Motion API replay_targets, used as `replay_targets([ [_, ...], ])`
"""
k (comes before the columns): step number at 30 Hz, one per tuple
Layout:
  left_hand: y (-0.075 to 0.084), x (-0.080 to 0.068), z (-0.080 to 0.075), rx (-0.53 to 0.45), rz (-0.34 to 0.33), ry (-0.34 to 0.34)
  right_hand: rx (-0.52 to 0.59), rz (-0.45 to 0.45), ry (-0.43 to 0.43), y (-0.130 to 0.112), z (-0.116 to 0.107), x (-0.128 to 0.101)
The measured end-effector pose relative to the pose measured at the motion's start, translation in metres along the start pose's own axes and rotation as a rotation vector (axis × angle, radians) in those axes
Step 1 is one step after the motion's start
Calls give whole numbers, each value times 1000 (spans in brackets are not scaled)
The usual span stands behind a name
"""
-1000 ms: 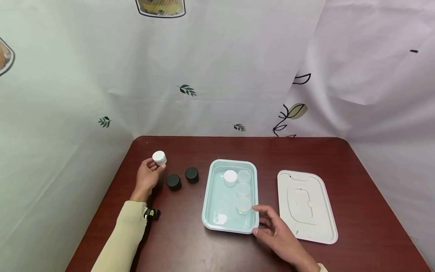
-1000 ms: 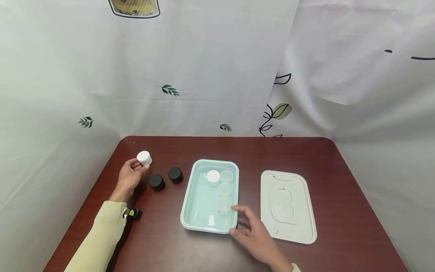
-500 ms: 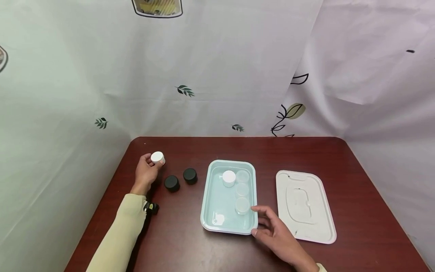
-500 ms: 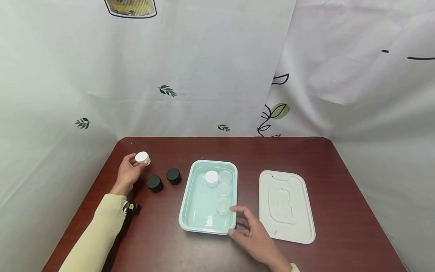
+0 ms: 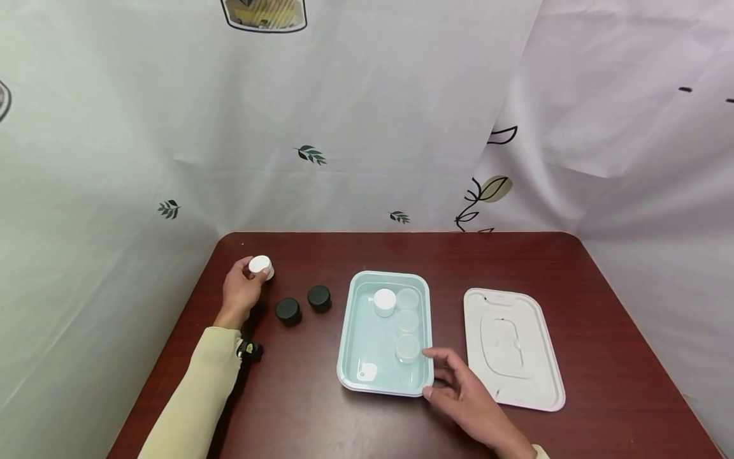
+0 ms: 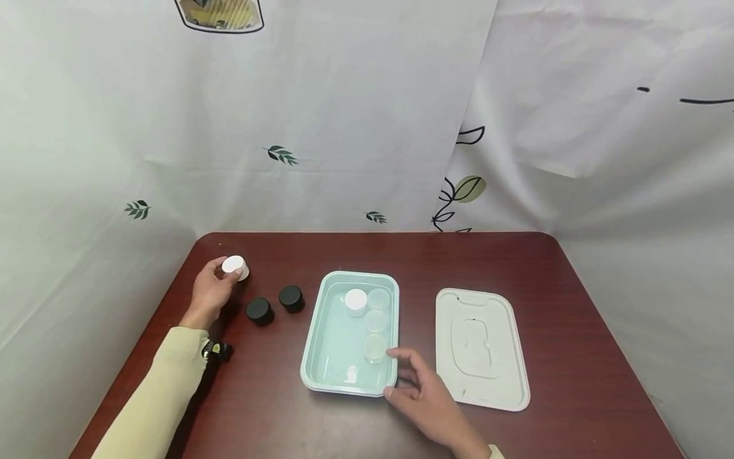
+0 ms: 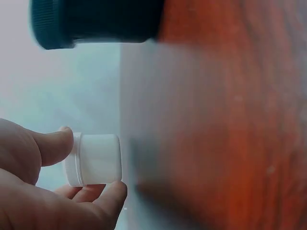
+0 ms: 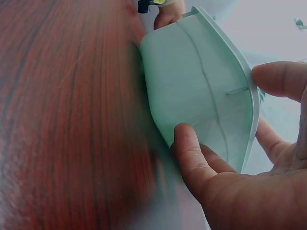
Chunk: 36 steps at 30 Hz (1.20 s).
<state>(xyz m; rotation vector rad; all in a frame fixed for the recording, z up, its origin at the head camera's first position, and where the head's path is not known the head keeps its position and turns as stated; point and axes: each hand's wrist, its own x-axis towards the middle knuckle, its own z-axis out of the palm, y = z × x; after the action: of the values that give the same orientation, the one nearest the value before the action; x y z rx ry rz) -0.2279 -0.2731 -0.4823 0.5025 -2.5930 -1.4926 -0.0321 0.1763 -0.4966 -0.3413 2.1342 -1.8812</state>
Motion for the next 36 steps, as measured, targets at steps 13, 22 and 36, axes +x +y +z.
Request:
replay_targets([
  [13, 52, -34, -15, -26, 162, -138, 17, 23, -3, -1, -1, 1],
  [22, 91, -75, 14, -66, 282, -338, -15, 9, 14, 0, 1, 4],
  [36, 112, -126, 69, 28, 383, -569, -61, -48, 70, 3, 0, 4],
])
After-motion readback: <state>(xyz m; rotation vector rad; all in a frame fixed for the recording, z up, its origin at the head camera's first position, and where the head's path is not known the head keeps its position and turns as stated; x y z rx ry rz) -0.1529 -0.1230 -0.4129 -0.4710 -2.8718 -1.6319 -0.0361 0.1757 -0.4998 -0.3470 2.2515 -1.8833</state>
